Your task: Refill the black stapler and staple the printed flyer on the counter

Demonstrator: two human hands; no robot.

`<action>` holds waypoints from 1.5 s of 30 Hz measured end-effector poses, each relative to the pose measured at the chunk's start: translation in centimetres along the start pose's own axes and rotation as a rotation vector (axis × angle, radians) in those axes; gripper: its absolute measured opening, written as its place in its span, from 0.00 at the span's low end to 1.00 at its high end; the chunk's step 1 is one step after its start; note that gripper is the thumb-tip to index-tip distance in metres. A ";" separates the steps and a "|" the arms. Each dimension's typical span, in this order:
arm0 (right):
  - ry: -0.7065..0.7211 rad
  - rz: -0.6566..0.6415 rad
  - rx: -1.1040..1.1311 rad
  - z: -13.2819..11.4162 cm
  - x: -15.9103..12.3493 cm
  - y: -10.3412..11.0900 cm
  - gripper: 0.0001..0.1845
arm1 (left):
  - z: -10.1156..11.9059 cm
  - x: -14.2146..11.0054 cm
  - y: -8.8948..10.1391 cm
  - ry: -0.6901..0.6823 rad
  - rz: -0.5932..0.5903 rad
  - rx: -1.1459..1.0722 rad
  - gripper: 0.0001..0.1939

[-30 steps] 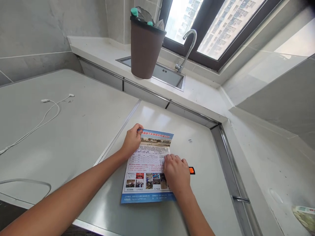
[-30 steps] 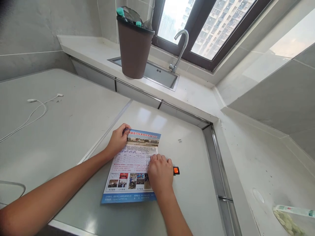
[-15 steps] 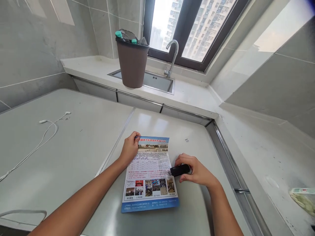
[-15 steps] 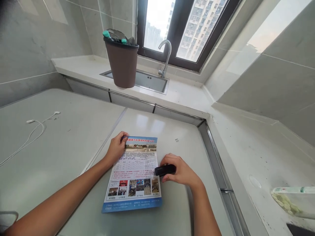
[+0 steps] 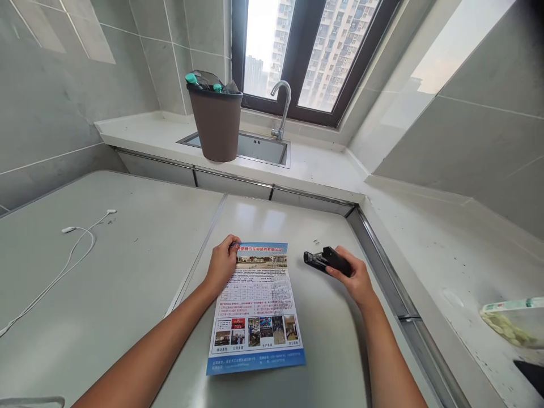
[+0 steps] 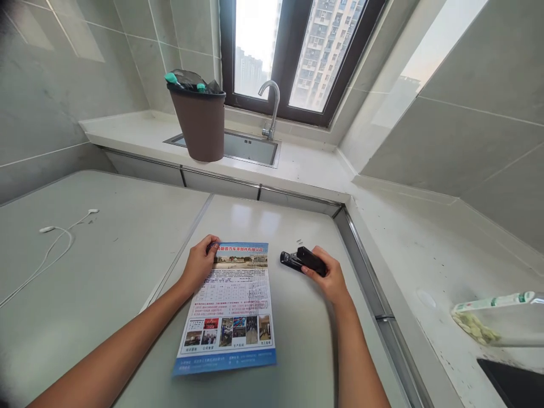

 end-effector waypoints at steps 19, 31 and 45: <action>0.038 -0.224 -0.081 -6.7 -0.6 -19.3 0.12 | -3.2 1.4 1.7 0.213 0.256 -0.815 0.15; -0.052 -0.110 -0.093 -1.8 -5.0 -7.0 0.09 | -1.8 1.7 2.5 0.226 0.023 -1.215 0.14; -0.186 0.409 0.077 5.9 -5.5 3.6 0.29 | 0.3 0.2 2.7 0.154 -0.214 -1.240 0.23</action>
Point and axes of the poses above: each hand's wrist, its own x-axis towards the middle knuckle, its own y-axis out of the back of the hand, z = x × y, the point moved 4 cm from there along x, towards the middle knuckle, and after that the axes turned 9 degrees about x, right-handed, at the moved point
